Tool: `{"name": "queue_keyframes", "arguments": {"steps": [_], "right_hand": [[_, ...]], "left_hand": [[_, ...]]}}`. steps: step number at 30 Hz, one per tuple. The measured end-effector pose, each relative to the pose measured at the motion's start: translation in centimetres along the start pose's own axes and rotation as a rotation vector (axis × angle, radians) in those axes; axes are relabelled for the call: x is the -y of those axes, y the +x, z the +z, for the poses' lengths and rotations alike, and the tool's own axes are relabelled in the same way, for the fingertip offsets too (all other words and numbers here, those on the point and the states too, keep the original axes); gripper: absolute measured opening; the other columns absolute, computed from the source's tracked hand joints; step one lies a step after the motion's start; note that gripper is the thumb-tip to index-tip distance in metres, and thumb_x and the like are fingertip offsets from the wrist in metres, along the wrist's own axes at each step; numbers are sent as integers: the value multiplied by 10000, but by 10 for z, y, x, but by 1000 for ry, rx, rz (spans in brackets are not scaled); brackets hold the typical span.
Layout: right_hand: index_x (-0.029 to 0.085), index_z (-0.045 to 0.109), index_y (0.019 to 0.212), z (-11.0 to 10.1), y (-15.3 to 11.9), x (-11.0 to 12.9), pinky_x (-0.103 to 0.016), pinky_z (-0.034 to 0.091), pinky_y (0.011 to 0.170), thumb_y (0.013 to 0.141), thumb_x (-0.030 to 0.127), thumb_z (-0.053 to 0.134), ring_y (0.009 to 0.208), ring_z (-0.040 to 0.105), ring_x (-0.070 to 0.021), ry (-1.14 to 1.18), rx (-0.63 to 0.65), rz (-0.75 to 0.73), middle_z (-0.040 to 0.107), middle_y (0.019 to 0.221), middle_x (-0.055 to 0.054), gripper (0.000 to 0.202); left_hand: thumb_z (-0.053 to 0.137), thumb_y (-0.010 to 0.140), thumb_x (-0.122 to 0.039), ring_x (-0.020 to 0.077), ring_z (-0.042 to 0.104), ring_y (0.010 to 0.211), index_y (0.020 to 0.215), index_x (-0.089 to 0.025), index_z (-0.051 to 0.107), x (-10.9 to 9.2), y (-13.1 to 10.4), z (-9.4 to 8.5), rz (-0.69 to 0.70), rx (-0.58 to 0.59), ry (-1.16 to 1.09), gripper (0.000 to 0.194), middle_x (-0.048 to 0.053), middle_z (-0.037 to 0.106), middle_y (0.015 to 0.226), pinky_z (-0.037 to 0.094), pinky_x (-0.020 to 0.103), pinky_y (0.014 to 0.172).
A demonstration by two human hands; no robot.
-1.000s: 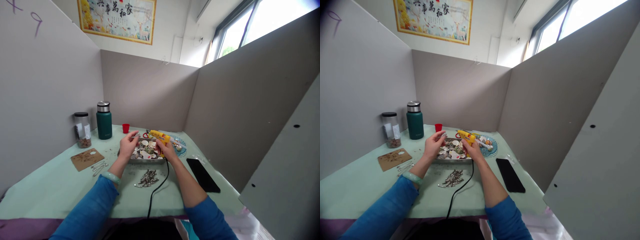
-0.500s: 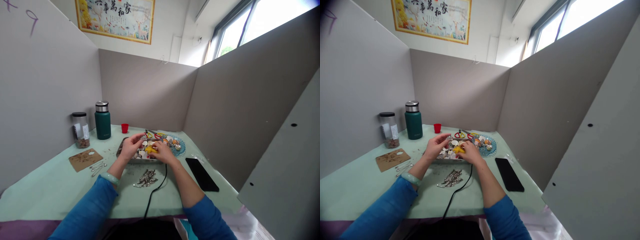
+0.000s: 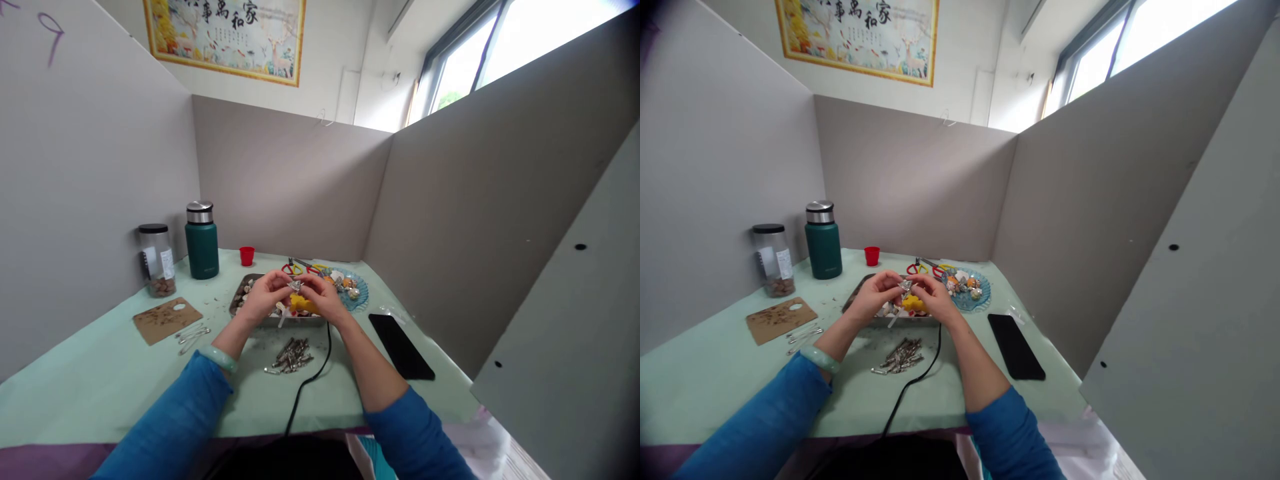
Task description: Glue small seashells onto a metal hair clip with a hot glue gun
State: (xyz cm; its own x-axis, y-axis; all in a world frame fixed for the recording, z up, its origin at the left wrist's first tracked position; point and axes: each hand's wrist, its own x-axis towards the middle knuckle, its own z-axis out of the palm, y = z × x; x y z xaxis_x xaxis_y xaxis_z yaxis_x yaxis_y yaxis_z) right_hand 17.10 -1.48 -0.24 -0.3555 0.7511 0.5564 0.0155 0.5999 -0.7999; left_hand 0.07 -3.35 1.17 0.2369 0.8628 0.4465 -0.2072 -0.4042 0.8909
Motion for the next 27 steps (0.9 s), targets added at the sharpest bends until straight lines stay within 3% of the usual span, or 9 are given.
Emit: {"name": "queue_keyframes", "arguments": {"steps": [8, 16, 27], "right_hand": [[213, 599, 937, 2, 0, 2, -264, 464, 746, 743, 385, 645, 797, 558, -145, 136, -24, 55, 599, 871, -5, 262], [206, 585, 919, 2, 0, 5, -242, 443, 662, 738, 397, 651, 682, 511, -115, 135, -52, 35, 573, 810, 0, 271], [211, 571, 897, 4, -1, 4, -243, 460, 641, 729, 408, 661, 659, 515, -94, 206, -41, 63, 570, 800, 19, 273]], "left_hand": [[753, 623, -319, 112, 589, 548, 886, -123, 615, 3, 1, -2, -6, -34, -25, 356, 49, 675, 781, 496, 251, 539], [764, 603, -326, 101, 568, 516, 788, -130, 628, 2, 1, -2, -2, -118, -4, 302, 29, 669, 718, 481, 240, 532], [749, 616, -328, 100, 559, 500, 750, -135, 620, 2, 1, -2, -22, -108, 17, 268, 8, 640, 642, 458, 229, 516]]}}
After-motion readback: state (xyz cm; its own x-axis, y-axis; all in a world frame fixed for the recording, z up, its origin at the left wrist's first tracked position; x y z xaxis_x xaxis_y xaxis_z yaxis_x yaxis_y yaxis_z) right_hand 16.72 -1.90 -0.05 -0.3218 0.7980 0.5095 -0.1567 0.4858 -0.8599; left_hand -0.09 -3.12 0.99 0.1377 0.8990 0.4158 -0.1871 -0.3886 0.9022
